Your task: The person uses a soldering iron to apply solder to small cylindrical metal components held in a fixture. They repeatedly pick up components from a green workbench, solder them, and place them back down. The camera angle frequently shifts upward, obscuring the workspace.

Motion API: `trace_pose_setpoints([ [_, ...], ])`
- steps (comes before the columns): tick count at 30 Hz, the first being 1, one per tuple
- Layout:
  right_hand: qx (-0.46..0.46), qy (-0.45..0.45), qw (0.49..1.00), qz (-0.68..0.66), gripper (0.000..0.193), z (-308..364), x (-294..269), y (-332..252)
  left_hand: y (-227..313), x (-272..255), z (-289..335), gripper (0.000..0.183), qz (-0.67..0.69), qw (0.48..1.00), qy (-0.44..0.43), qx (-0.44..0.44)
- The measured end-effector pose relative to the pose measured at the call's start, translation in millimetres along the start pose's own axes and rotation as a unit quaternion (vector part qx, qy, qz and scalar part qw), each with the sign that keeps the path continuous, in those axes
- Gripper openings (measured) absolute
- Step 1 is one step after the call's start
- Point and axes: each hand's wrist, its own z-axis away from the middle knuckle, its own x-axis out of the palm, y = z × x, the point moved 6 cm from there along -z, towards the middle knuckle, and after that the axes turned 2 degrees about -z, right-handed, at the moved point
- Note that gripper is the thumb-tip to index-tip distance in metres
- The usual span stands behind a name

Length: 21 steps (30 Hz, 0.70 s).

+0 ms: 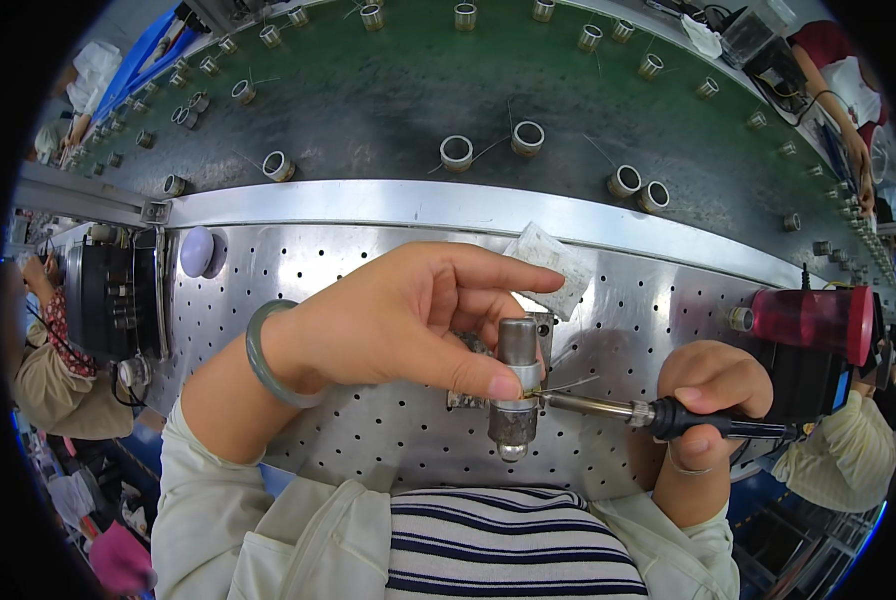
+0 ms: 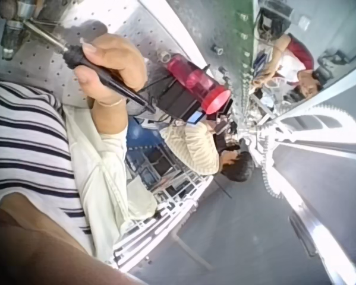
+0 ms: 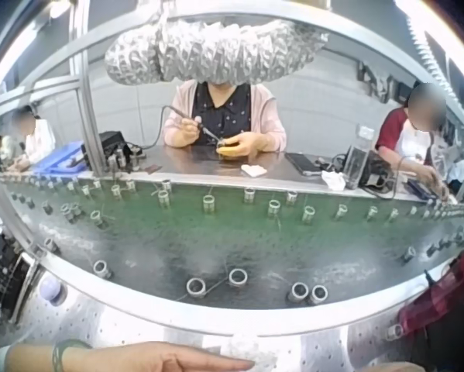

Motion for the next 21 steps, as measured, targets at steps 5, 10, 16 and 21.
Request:
trace_pose_setpoints([
  [5,0.013,0.011,1.000,0.000,0.026,0.4,-1.9,-0.1,1.0,0.7,-0.4,0.073,0.016,1.000,-0.008,0.007],
  [10,0.004,-0.001,1.000,0.025,0.026,-1.2,-1.2,0.8,1.5,0.9,-0.3,0.072,0.007,1.000,0.001,0.008],
  [16,0.008,0.003,0.998,0.059,0.025,-0.6,0.1,-2.3,2.4,2.7,-0.6,0.072,0.005,1.000,0.001,0.004],
  [21,0.006,0.004,0.997,0.082,0.024,-1.3,0.5,-4.4,2.6,2.8,-1.0,0.071,-0.016,1.000,0.002,0.011],
])
